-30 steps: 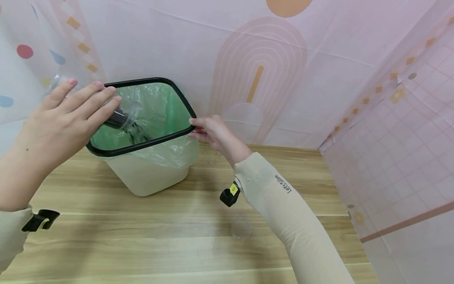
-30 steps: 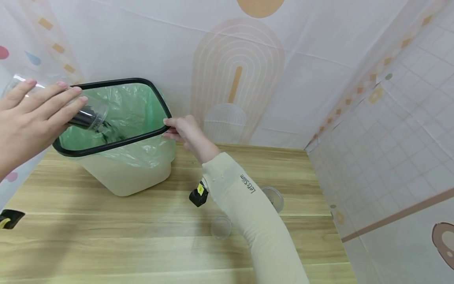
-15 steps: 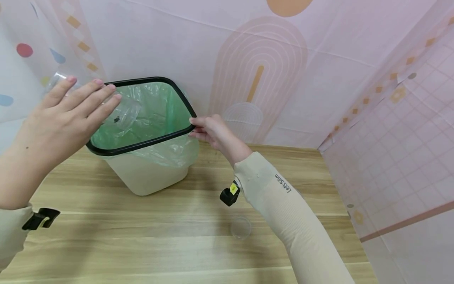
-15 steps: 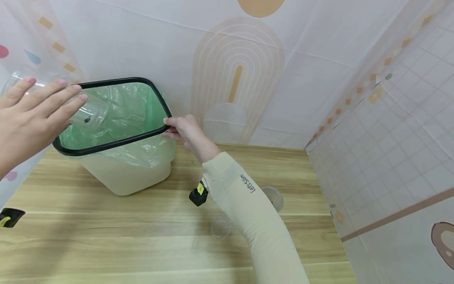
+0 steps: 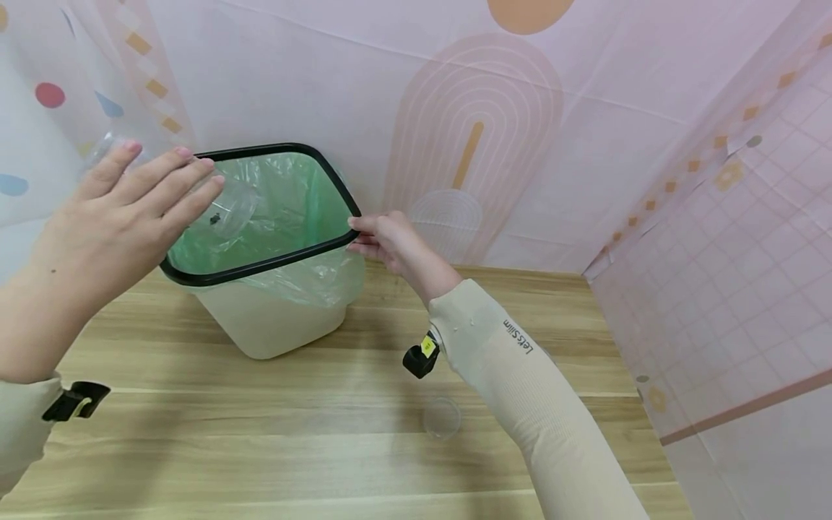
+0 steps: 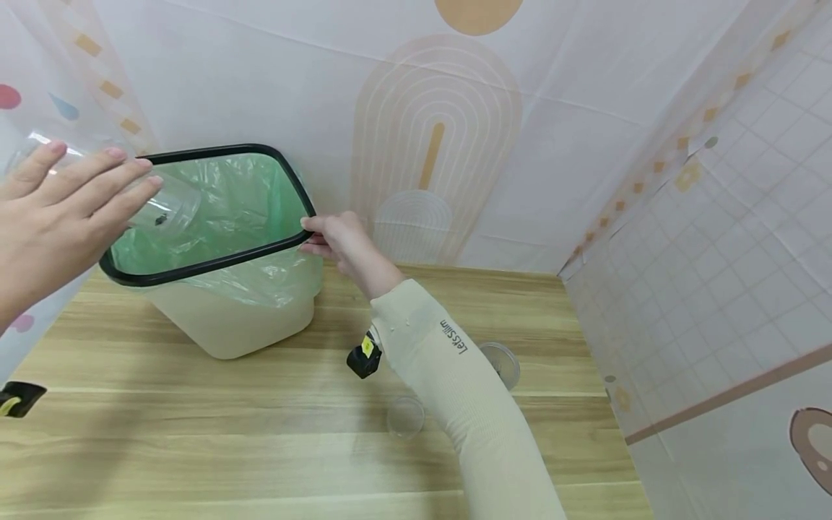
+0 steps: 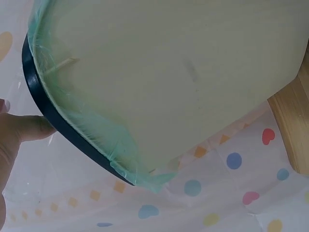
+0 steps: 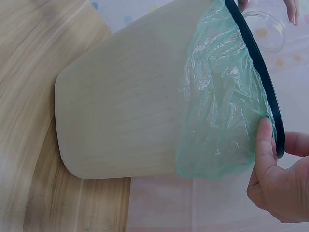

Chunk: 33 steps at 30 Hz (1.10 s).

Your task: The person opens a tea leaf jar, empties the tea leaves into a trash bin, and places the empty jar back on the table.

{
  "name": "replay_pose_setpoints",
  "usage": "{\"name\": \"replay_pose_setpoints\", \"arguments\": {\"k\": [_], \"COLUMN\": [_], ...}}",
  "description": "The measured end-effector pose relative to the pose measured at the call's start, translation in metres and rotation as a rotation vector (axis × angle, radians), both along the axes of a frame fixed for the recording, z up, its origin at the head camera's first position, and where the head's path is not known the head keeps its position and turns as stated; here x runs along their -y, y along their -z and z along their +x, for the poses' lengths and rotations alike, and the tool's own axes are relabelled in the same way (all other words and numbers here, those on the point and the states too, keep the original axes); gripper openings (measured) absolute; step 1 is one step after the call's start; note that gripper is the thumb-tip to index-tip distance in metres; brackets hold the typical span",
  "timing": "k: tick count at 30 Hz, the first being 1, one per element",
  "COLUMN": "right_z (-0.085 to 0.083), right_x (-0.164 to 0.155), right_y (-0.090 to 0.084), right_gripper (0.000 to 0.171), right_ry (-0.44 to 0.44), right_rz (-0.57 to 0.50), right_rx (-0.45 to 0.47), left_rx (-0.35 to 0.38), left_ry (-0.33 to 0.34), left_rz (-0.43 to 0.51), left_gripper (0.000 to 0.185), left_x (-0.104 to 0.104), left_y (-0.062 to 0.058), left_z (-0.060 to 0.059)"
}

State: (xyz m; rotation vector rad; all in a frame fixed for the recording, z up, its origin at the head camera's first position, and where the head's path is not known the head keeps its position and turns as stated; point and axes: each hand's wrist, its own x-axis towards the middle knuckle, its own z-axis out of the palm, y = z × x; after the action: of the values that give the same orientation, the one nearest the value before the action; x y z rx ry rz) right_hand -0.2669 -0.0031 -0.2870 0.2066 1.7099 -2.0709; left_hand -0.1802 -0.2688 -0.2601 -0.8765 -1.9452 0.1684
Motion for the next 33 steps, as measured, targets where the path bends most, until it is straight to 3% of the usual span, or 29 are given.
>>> {"name": "replay_pose_setpoints", "arguments": {"k": [3, 7, 22, 33], "right_z": [0.0000, 0.0000, 0.0009, 0.0016], "right_x": [-0.0001, -0.0001, -0.0016, -0.0012], "right_y": [-0.0002, -0.0004, -0.0006, -0.0023], "right_gripper": [0.010, 0.010, 0.009, 0.009], "right_ry": [0.001, 0.001, -0.019, -0.031], "right_rz": [0.000, -0.001, 0.006, 0.009], "right_rx": [0.002, 0.002, -0.008, -0.005], "left_rx": [-0.024, 0.001, -0.025, -0.106], "left_ry": [-0.005, 0.001, -0.017, 0.009], "left_rz": [0.010, 0.002, -0.084, -0.097], "left_gripper": [0.040, 0.046, 0.060, 0.062], "left_x": [-0.0007, -0.0017, -0.0066, -0.0069], "left_y": [0.0008, 0.0001, -0.0012, 0.0031], "left_z": [-0.0007, -0.0005, -0.0018, -0.0102]}}
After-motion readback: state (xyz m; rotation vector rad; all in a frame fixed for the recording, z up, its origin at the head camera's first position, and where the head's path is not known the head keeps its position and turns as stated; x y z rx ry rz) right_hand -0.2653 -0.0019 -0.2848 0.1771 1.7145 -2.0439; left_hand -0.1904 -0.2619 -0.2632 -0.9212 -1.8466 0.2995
